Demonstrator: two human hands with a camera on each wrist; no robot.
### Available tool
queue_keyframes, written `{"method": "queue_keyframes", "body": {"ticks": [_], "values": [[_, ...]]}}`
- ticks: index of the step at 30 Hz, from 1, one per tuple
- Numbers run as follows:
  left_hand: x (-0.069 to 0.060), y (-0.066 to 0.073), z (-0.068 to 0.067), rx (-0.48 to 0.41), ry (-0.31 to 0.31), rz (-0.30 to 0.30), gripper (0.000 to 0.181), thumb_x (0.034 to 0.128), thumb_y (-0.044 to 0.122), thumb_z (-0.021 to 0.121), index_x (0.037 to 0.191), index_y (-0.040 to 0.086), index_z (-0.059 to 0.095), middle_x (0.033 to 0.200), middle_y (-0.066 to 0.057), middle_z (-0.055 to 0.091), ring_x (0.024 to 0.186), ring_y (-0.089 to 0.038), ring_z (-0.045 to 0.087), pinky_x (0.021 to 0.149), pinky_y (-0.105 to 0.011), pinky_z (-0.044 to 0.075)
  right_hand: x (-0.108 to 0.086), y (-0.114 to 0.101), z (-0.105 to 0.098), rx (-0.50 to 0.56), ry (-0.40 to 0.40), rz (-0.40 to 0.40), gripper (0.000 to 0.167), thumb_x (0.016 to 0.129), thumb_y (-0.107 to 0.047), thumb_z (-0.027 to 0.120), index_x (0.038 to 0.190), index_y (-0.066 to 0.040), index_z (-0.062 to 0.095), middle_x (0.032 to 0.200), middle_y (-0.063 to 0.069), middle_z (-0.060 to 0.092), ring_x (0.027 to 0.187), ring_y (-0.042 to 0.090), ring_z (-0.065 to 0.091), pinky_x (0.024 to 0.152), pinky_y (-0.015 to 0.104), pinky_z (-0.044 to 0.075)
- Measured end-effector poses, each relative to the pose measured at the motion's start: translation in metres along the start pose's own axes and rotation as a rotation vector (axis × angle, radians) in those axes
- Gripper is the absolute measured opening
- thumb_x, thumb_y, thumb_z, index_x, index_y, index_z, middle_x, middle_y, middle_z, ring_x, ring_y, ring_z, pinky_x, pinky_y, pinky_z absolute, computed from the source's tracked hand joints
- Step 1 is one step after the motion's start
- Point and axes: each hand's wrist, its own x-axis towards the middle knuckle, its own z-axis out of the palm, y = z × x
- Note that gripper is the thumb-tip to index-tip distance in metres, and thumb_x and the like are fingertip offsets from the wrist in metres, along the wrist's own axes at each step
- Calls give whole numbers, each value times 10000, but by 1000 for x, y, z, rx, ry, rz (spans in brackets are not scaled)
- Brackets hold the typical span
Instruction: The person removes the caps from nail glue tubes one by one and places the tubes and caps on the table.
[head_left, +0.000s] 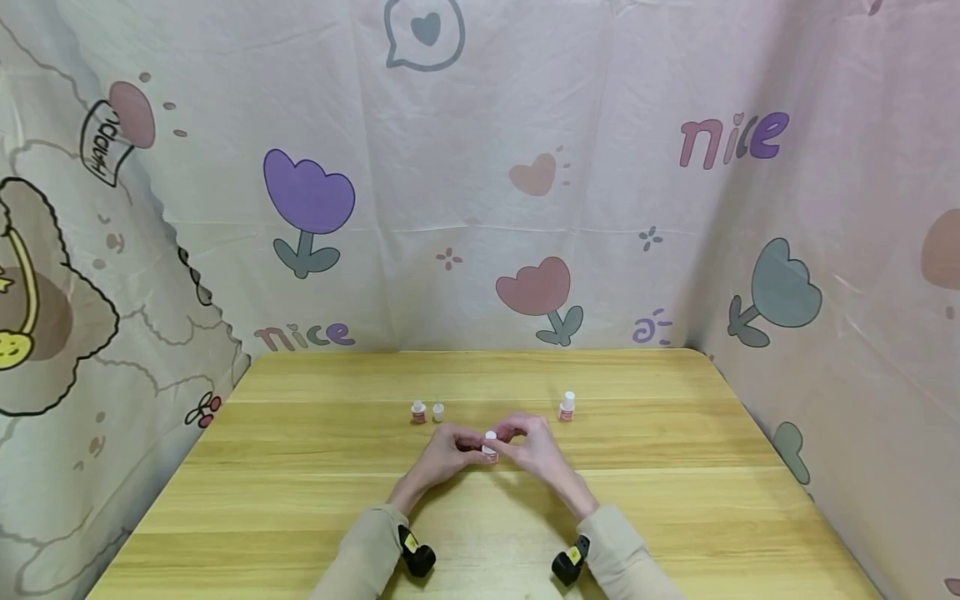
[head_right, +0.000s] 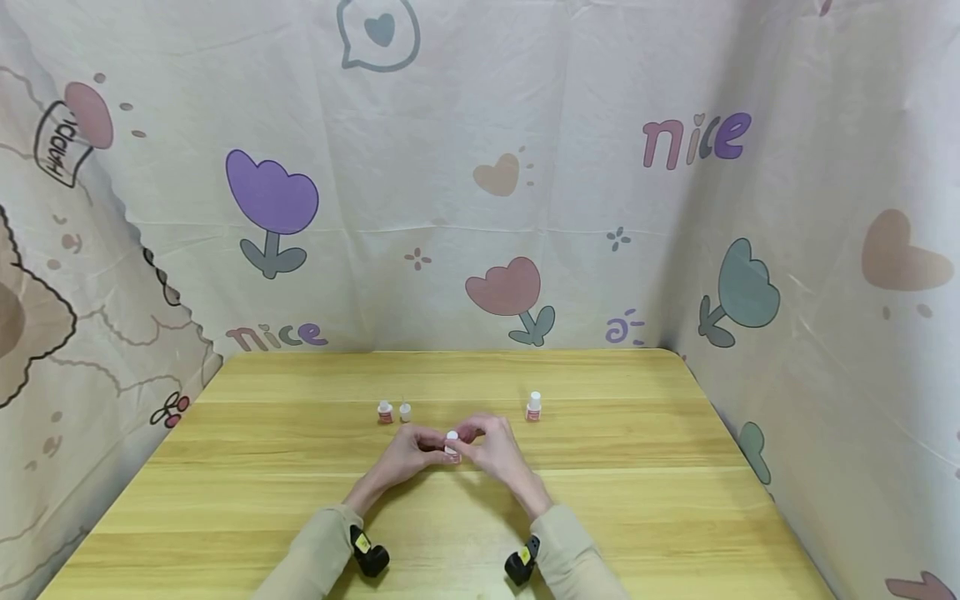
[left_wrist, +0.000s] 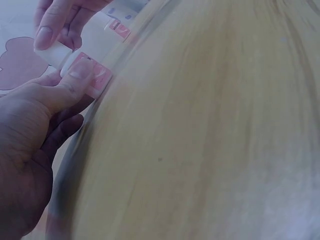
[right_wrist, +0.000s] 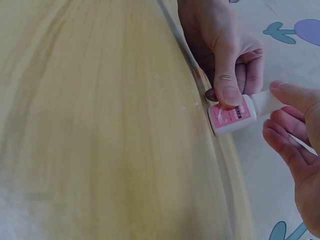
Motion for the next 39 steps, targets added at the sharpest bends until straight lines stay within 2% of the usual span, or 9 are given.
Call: {"method": "queue_keyframes", "body": {"ticks": [6,9,15,20,25,29,39], "values": [[-5,18,-3,-20,-14,30,174,838,20,786,1012,12,782,952,-162,788,848,-188,751,761,-265,592,2,0,-1,-63,-32,-80,71,834,-51,803,894,-56,765,831,52,751,736,120,693,757,266,605],[-7,23,-4,-25,-16,49,170,848,22,778,1016,-2,778,962,-173,785,855,-189,755,768,-301,602,2,2,-2,-77,-45,-106,72,833,-26,792,895,-46,760,838,58,748,737,117,688,746,252,598],[-4,10,-1,-12,-7,22,190,838,12,783,1027,4,778,967,-168,786,887,-285,759,784,-347,611,1,4,-1,-75,-59,-109,85,848,-1,767,928,-28,755,873,77,749,762,160,705,756,257,598],[0,-3,-1,-3,-7,13,198,837,49,796,1033,33,784,970,-146,790,871,-201,759,778,-311,605,0,3,-2,-8,-75,-56,112,863,-2,755,973,-16,748,913,102,751,802,209,718,833,327,612],[1,-6,-2,-49,-26,7,200,836,104,811,1033,78,793,973,-108,796,870,-168,753,767,-272,594,0,2,-2,-5,-44,-3,93,853,-59,790,935,-47,748,852,78,752,751,155,697,760,305,613],[0,-7,-2,-47,-27,24,184,842,105,806,1023,74,794,960,-111,797,859,-183,751,745,-238,581,1,1,-2,-16,-33,-2,76,848,-82,801,903,-62,754,806,56,746,712,92,673,709,249,598],[1,-6,-4,-41,-38,26,203,828,140,821,1024,93,796,961,-93,798,837,-87,738,754,-205,574,0,-1,-3,-6,-43,-35,88,846,-22,782,927,-42,757,863,83,752,756,173,701,771,335,620]]}}
